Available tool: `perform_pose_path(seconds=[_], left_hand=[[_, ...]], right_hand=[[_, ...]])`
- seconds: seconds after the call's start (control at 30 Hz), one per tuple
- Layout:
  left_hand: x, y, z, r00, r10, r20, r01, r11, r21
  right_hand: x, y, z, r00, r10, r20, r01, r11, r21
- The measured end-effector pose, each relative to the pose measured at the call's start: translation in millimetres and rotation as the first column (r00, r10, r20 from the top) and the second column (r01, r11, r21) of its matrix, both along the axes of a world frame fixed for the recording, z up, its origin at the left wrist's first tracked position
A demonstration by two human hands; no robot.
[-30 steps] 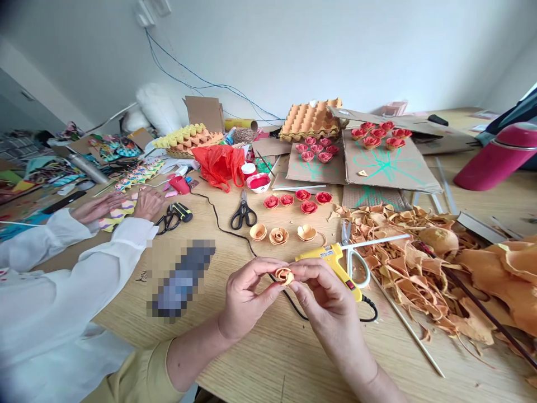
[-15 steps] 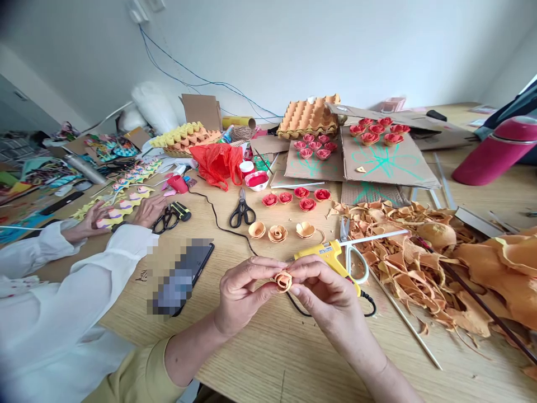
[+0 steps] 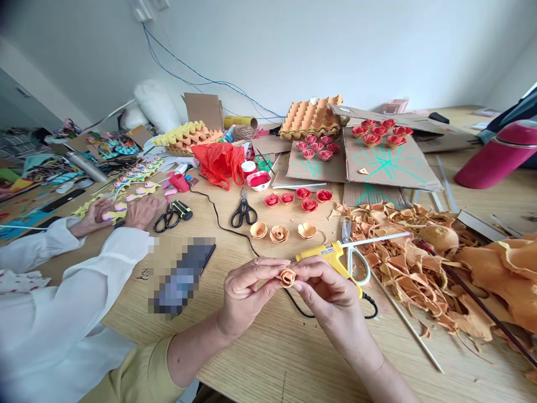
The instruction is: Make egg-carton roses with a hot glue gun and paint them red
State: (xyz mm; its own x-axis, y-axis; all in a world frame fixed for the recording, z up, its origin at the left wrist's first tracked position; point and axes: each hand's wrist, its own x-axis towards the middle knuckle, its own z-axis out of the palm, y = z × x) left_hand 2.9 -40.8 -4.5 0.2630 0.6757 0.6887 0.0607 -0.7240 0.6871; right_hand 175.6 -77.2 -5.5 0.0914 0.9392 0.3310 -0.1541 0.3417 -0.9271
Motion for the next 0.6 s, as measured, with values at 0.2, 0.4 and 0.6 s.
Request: perform_pose_path(seconds=[0.2,0.4,0.6], left_hand=[[4.6,-3.3,-1.0,0.998,0.015,0.063,-0.004,0.983,-0.185],[3.8,-3.2,-6.2,0.995,-0.071,0.074,0.089,0.958,-0.271],[2.3,-3.0,-2.9,0.994,-0.107,0.027,0.111,0.969,-0.221]], right_hand=[[2.7,0.7,-1.4,0.998,0.064,0.027,-0.063,0.997,-0.049],[6.0,-0.1,-1.1,0.996,0.066,0.058,-0.059,0.993,-0.106],[6.1,-3.5,-5.8,0.988,0.083,0.131,-0.068,0.991,-0.112]])
